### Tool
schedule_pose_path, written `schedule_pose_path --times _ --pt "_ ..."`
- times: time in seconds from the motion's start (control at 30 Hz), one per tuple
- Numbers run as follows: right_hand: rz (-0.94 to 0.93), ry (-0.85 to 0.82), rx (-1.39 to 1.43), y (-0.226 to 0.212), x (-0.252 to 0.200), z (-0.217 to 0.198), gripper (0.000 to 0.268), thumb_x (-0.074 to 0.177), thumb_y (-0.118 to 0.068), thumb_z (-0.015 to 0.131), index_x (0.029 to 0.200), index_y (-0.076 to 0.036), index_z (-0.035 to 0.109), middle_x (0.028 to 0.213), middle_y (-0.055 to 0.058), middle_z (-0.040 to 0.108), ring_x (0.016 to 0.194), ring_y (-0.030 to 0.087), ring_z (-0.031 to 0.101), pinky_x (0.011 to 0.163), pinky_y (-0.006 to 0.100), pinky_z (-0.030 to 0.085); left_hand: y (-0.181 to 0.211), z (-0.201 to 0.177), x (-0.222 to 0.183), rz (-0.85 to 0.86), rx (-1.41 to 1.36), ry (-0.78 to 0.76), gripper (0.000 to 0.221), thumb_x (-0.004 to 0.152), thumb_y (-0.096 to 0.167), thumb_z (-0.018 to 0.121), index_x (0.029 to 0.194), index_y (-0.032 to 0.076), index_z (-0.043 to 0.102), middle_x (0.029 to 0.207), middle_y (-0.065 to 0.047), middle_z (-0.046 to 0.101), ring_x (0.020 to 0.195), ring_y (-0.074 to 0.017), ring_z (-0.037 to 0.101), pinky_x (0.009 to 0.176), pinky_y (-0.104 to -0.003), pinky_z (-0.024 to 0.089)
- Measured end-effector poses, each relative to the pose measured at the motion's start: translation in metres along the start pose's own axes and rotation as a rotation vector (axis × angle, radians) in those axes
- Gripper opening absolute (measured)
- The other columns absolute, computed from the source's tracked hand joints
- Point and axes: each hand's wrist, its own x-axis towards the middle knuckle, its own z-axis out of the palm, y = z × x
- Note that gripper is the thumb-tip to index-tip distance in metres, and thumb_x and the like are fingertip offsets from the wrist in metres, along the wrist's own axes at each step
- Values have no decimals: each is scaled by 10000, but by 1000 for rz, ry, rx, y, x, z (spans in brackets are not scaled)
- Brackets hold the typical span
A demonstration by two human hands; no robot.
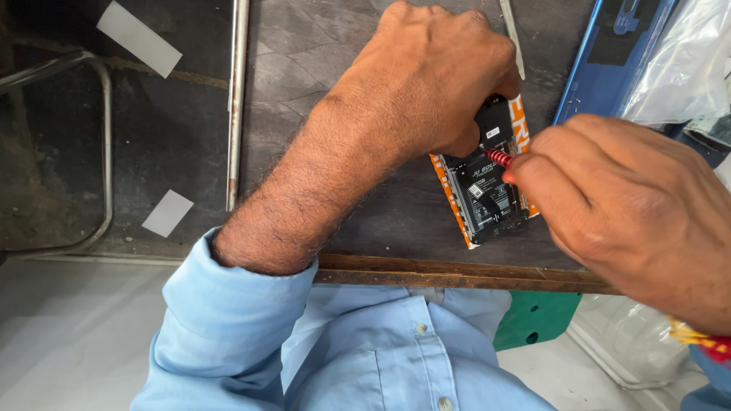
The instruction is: The person unscrews several screws from the back of a mobile phone using a red screwdriver and then uses a metal prying tool to lift and disconnect internal components from the circuit board on a workbench.
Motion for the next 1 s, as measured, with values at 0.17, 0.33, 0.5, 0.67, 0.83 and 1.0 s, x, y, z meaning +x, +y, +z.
schedule_pose_path --times 0.17,0.33,0.5,0.67,0.83,1.0 --pt "41 -29 -103 3 -2 -3 319 779 -236 761 956 16 681 834 77 566 776 235 605 669 343 521 0 -1 -1 20 -14 24 453 517 213 923 960 239 834 793 -58 759 811 -308 728 775 -488 510" --pt "66 -45 -59 3 -4 1 203 768 -96 758 942 -17 690 853 63 584 782 217 604 670 339 518 1 -2 0 49 30 47 447 486 220 923 925 241 840 744 -48 754 766 -291 725 745 -464 509" --pt "73 -20 -147 -2 -4 -3 337 806 -258 811 966 17 703 846 75 573 776 222 596 648 328 520 0 0 -2 65 13 95 430 498 223 926 920 239 842 767 -44 747 824 -302 713 784 -490 497" --pt "28 27 -46 -1 -2 -2 259 728 -73 768 961 25 713 868 77 598 777 218 600 647 332 516 0 1 -2 62 37 116 439 483 205 921 914 241 846 756 -37 747 811 -291 713 768 -475 502" --pt "80 -16 -127 0 -2 -4 261 811 -188 822 934 14 712 850 83 579 780 240 592 654 345 511 0 1 -2 66 28 108 430 496 190 916 917 241 846 759 -35 748 816 -288 712 771 -472 498" --pt "30 50 -56 0 -2 -2 256 709 -86 773 935 16 712 902 89 617 795 239 597 656 336 509 -1 1 -2 82 32 137 439 470 214 922 902 235 848 741 -31 748 799 -284 714 759 -465 496"
